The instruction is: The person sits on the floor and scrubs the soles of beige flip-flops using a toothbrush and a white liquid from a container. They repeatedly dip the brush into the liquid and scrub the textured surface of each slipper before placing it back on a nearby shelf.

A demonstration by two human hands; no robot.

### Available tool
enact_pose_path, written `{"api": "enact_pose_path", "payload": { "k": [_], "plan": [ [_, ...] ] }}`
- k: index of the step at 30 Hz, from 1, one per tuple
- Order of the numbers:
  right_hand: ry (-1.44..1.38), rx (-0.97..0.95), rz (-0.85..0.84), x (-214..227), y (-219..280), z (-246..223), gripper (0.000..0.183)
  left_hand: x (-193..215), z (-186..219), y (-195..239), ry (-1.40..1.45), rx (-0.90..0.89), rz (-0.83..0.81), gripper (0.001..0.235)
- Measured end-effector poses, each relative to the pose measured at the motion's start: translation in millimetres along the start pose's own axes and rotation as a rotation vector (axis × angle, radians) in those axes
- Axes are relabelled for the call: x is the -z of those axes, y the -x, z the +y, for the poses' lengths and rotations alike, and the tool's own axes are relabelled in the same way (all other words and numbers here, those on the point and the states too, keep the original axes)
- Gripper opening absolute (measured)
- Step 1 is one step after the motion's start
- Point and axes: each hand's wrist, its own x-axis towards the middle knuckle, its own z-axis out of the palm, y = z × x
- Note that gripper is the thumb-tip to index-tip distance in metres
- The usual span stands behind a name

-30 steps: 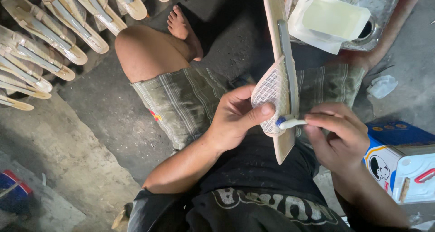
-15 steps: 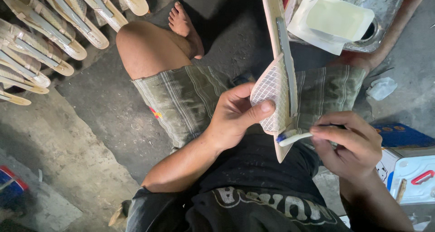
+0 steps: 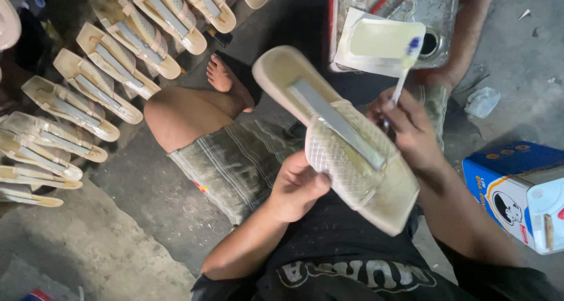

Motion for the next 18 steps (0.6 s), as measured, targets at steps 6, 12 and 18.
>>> {"api": "enact_pose_path", "payload": {
  "k": [6,12,18],
  "plan": [
    [-0.645,0.025,-0.068,-14,19,35,0.042,7,-7,-8,-0.951,-0.092,-0.043,0.032],
    [-0.518,0.204,-0.186,-8,11,32,0.051,7,-6,-8,-0.991,-0.275,-0.004,0.031],
    [-0.504,0.160,-0.175,-2,7,27,0.046,-8,13,-1,-0.959,-0.297,0.126,0.044]
  ]
}}
